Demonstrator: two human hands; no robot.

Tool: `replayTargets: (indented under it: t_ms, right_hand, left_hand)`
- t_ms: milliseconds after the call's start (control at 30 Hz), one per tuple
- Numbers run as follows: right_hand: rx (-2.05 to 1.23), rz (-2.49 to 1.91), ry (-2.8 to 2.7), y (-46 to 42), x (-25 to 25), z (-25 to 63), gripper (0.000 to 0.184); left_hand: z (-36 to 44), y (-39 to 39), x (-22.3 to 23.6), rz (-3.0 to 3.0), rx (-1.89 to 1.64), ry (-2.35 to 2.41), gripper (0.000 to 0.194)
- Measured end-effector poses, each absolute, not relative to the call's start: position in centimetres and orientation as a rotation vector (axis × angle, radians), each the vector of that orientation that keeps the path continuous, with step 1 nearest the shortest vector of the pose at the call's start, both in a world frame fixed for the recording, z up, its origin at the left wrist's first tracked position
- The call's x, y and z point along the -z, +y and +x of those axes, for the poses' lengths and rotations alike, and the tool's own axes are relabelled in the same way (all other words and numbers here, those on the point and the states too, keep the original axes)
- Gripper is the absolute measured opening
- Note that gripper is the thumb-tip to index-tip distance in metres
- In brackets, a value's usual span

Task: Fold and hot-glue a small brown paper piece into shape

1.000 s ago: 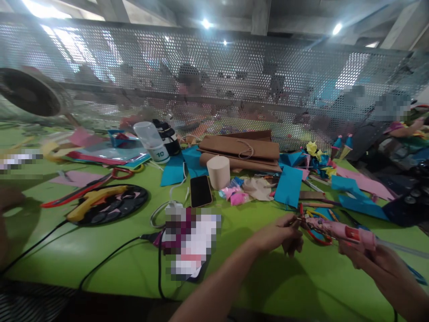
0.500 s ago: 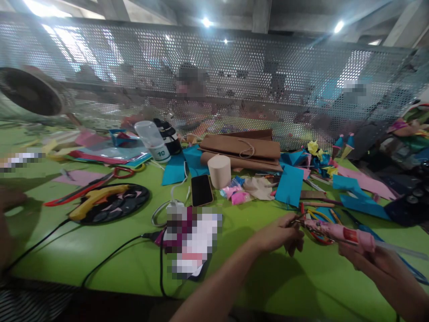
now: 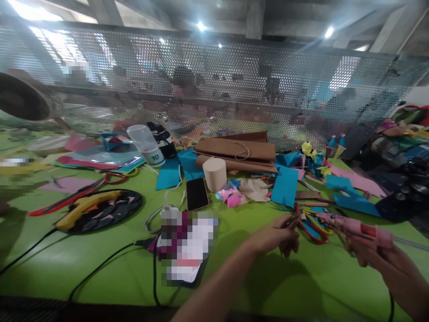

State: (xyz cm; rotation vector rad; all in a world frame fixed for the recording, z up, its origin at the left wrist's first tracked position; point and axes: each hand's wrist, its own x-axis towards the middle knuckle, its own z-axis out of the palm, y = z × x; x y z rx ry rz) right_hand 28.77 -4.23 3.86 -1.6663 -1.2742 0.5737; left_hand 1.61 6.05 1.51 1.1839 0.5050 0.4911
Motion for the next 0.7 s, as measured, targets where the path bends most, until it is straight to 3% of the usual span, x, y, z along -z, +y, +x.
replayTargets:
  t_ms: [100, 433, 700]
  right_hand:
    - [-0.690, -1.609, -1.178, -4.6, -3.2, 31.3, 0.045]
    - [-0.457, -1.723, -0.792, -4.7, -2.1, 41.4, 0.043]
    - [-0.344, -1.949, -0.973, -5.4, -0.9, 44.5, 0.032]
  left_hand:
    - [1.6, 5.8, -1.6, 1.151, -0.512, 0.500, 0.043]
    - [1.4, 5.5, -1.7, 1.158, -0.528, 0.538, 0.051]
    - [1.3, 5.4, -1.4, 1.147, -0.549, 0.554, 0.035]
